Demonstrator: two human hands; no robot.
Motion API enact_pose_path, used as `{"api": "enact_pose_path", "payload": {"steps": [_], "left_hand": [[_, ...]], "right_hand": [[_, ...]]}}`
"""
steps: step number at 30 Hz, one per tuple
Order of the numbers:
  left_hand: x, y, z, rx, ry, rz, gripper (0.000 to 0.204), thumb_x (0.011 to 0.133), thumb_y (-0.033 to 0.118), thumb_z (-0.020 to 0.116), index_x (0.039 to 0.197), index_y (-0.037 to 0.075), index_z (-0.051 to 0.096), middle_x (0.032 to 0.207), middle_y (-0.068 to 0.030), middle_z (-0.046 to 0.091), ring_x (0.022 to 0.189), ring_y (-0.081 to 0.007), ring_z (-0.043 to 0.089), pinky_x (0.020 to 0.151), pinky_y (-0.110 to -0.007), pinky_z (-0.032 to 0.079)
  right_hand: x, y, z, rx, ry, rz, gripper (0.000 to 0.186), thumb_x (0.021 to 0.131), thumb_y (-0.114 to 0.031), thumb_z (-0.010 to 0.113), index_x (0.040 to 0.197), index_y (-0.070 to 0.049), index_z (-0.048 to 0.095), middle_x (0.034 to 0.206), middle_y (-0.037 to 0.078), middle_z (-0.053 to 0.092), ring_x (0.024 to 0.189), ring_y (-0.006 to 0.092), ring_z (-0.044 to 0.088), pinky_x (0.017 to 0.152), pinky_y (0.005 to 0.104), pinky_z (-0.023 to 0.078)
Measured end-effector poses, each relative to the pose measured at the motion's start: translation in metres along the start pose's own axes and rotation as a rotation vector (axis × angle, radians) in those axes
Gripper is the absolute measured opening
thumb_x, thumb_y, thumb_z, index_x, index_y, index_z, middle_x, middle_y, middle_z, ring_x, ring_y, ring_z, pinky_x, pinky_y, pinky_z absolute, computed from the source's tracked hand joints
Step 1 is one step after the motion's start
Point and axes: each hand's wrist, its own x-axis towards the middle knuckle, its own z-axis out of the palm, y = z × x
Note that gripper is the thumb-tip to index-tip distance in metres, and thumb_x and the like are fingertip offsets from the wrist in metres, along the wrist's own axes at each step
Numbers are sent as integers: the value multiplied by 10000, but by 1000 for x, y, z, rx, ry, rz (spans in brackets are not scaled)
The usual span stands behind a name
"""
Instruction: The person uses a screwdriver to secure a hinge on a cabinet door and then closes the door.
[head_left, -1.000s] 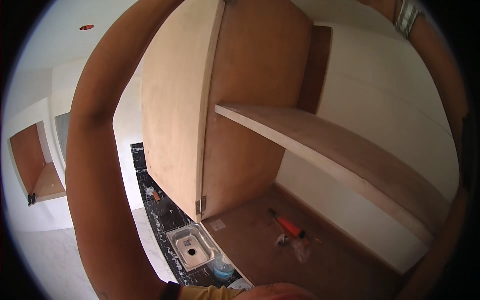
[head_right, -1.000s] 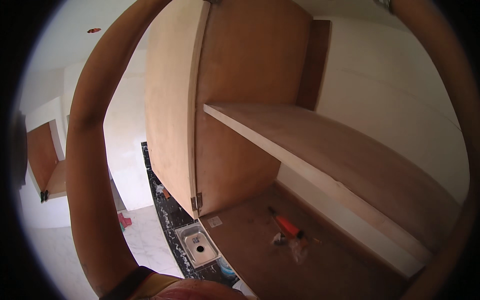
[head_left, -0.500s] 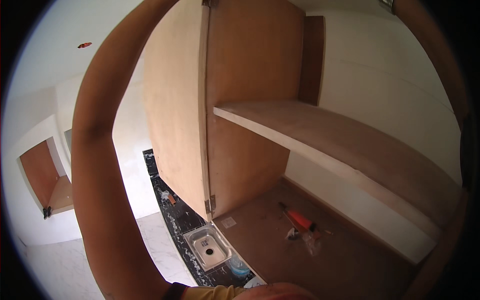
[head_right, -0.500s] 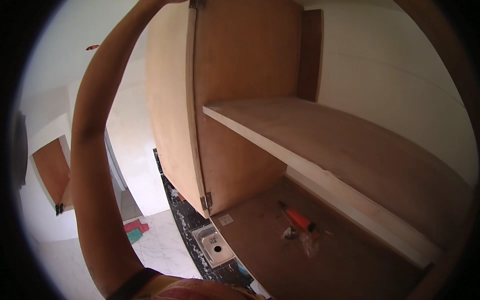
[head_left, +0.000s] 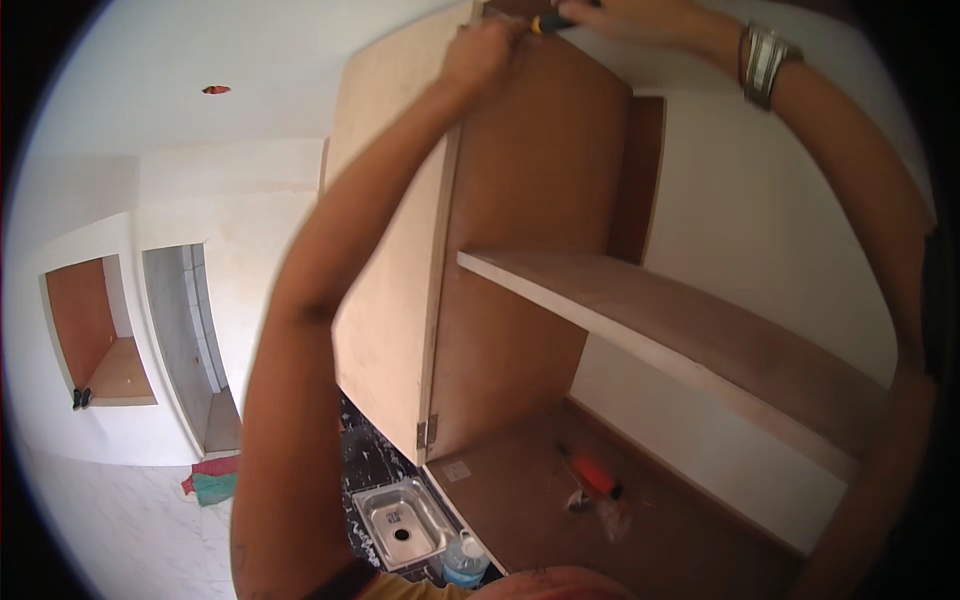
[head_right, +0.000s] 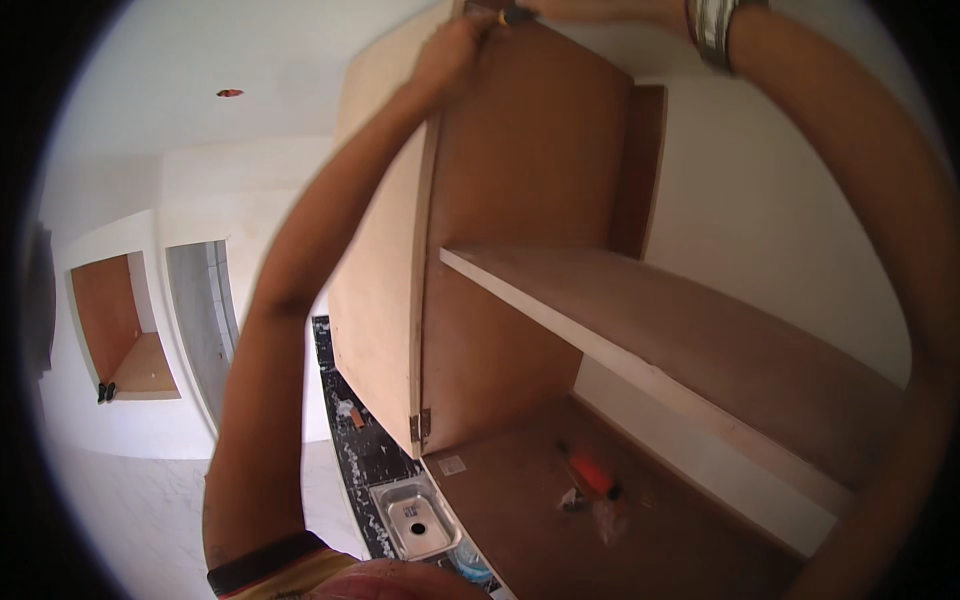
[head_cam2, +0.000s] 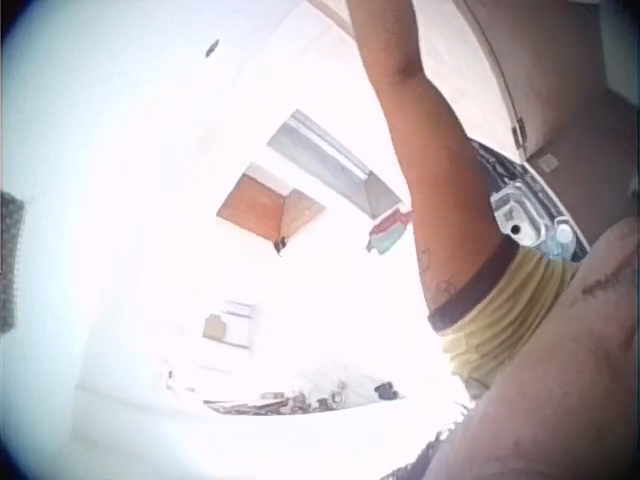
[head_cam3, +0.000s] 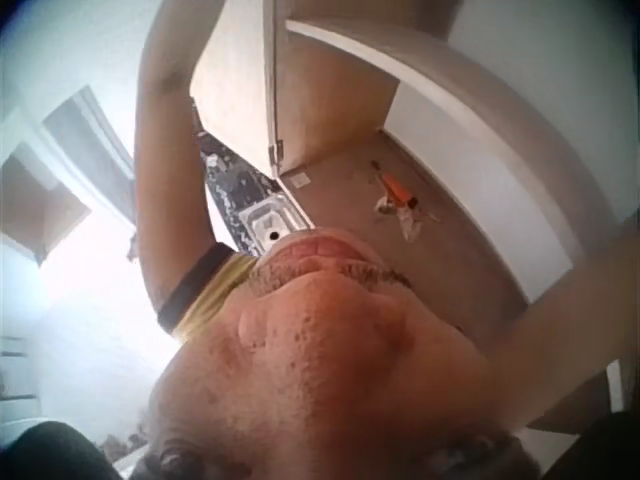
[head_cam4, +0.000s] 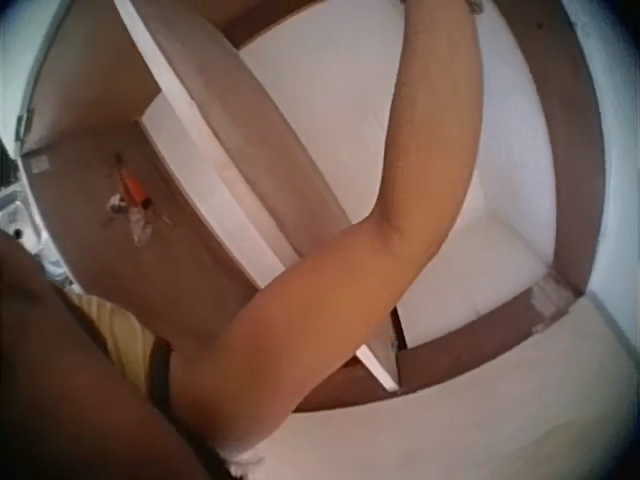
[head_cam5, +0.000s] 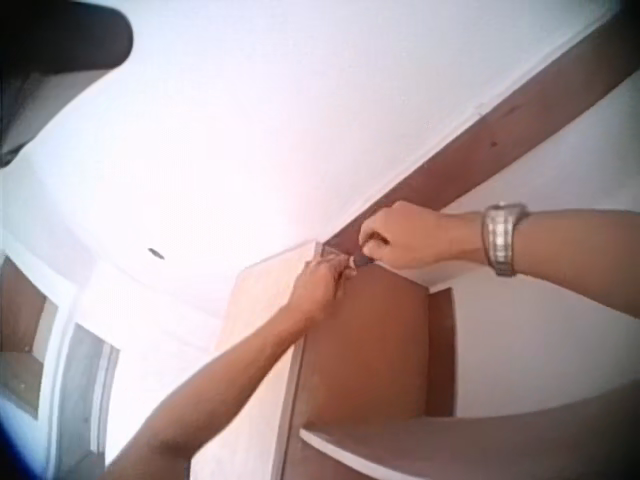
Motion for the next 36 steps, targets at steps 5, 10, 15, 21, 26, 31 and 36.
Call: {"api": "enact_pose_path", "payload": {"steps": [5, 10, 15, 21, 26, 31, 36], "left_hand": [[-23, -35, -5, 217, 158, 118, 242, 990, 235, 607, 1169, 101, 698, 1033, -129, 755, 978, -385, 699, 941, -481, 515], [-14, -49, -17, 169, -69, 112, 164, 942, 152, 629, 1069, 86, 709, 978, -102, 757, 912, -314, 721, 852, -454, 545], [36, -25, -87, -129, -642, -21, 216, 864, -30, 545, 987, 14, 717, 857, -122, 742, 713, -264, 716, 636, -401, 595], [58, -60, -72, -35, -813, 133, 351, 818, -85, 507, 1087, -13, 721, 913, -106, 755, 706, -240, 728, 599, -366, 616], [53, -48, -73, 147, -817, 269, 256, 866, -28, 565, 1063, 8, 725, 900, -100, 754, 760, -248, 710, 668, -390, 584], [64, -38, -78, 164, -776, 233, 231, 880, -23, 573, 1056, 2, 721, 907, -106, 750, 749, -250, 715, 651, -400, 593], [35, -55, -62, 71, -741, 118, 148, 812, -26, 603, 856, 39, 729, 811, -68, 739, 779, -229, 689, 695, -388, 533]], "right_hand": [[12, -75, -7, -154, -256, 193, 248, 956, -282, 689, 1134, -112, 714, 917, 100, 697, 879, 288, 672, 797, 465, 529], [33, -68, -17, 368, -441, 933, 300, 917, -234, 722, 1082, 16, 705, 875, 206, 721, 797, 420, 690, 763, 497, 552], [23, -76, -38, -447, -298, -2, 340, 881, -235, 752, 1118, 4, 706, 1008, 235, 712, 848, 382, 696, 740, 446, 554], [55, -93, -29, -21, -373, 650, 395, 868, -250, 750, 1165, 11, 739, 983, 256, 737, 859, 344, 711, 728, 428, 561], [13, -78, -13, -505, -263, -11, 406, 885, -243, 740, 1206, 5, 731, 992, 247, 740, 841, 311, 716, 708, 391, 567], [28, -56, -20, 190, -165, 587, 268, 939, -212, 679, 955, 42, 764, 738, 106, 695, 674, 179, 631, 628, 356, 518], [0, -68, 15, -405, -146, -62, 335, 954, -289, 702, 1267, -174, 719, 865, 95, 677, 836, 242, 677, 699, 400, 551]]}}
